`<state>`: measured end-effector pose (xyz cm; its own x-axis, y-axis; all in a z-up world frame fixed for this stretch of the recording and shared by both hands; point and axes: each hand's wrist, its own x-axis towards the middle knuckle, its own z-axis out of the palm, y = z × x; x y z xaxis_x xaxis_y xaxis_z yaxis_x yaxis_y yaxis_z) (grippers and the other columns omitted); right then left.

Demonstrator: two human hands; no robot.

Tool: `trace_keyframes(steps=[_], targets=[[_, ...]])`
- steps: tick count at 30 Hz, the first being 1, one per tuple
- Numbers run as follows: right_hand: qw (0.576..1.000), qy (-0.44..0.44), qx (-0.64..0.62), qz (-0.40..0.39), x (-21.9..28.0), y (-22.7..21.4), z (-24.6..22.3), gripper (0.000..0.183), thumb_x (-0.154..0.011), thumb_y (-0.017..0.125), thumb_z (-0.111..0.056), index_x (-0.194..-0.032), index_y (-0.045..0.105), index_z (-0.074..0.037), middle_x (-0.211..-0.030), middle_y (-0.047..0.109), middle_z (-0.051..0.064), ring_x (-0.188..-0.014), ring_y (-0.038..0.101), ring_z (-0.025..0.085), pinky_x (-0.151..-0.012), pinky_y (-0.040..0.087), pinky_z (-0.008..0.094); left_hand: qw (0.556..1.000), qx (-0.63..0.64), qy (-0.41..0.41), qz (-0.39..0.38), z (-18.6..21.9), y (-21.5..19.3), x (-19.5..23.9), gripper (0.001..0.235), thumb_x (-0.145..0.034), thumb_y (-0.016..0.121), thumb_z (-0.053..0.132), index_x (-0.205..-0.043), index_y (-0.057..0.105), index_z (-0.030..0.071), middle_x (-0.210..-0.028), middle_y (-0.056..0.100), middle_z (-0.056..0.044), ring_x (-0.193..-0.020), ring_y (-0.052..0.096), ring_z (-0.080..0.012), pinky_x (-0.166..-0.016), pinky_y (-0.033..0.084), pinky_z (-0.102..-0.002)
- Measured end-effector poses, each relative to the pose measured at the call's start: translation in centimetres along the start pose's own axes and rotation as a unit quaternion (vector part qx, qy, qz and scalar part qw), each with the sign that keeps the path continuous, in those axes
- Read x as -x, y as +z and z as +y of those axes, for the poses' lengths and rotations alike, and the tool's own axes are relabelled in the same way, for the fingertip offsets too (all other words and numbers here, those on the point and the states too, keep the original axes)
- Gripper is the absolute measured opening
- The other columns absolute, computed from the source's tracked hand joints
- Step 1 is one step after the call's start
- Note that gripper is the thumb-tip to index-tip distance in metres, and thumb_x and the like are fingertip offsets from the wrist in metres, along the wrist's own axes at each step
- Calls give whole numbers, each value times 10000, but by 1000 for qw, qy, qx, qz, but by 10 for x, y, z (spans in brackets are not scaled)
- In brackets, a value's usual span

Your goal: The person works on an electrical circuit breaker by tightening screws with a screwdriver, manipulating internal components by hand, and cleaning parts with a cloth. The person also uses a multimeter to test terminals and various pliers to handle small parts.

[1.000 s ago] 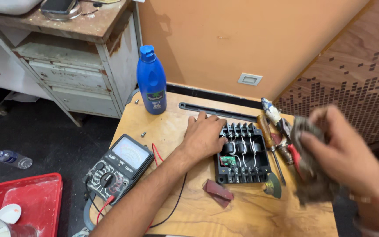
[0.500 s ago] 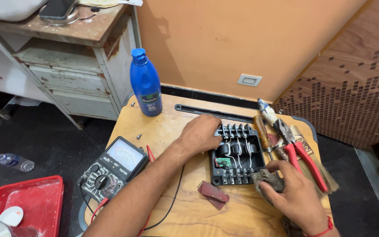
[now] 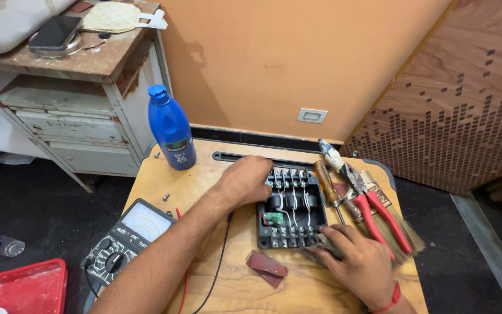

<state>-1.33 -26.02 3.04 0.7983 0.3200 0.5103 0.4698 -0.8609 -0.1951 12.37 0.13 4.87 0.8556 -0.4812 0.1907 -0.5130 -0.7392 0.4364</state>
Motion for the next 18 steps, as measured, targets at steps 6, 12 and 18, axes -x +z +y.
trace_keyframes(steps=[6,12,18], targets=[[999,-23,-13,19,-18,9,-4,351,-689,873,-322,-955,771,-116,-873,754,30,-650,719,247,-588,557,350,998,-17,36,44,-17,-2,-21,223,-649,701,99,-814,694,-50,-905,705,-260,-934,681,-435,-858,542,-494],[1000,-6,-14,13,-27,8,-6,342,-705,844,-242,-1005,757,-105,-941,756,53,-713,731,271,-611,571,362,999,-8,23,22,-28,2,-30,212,-681,682,82,-851,703,-42,-918,712,-255,-941,691,-425,-895,545,-476],[994,70,-86,-15,-9,-21,-3,416,-717,812,-244,-1074,666,-86,-938,745,115,-783,758,286,-668,600,385,997,-42,22,62,-12,-15,-9,599,-669,819,225,-1202,644,16,-1092,678,-189,-1048,620,-384,-834,517,-491]])
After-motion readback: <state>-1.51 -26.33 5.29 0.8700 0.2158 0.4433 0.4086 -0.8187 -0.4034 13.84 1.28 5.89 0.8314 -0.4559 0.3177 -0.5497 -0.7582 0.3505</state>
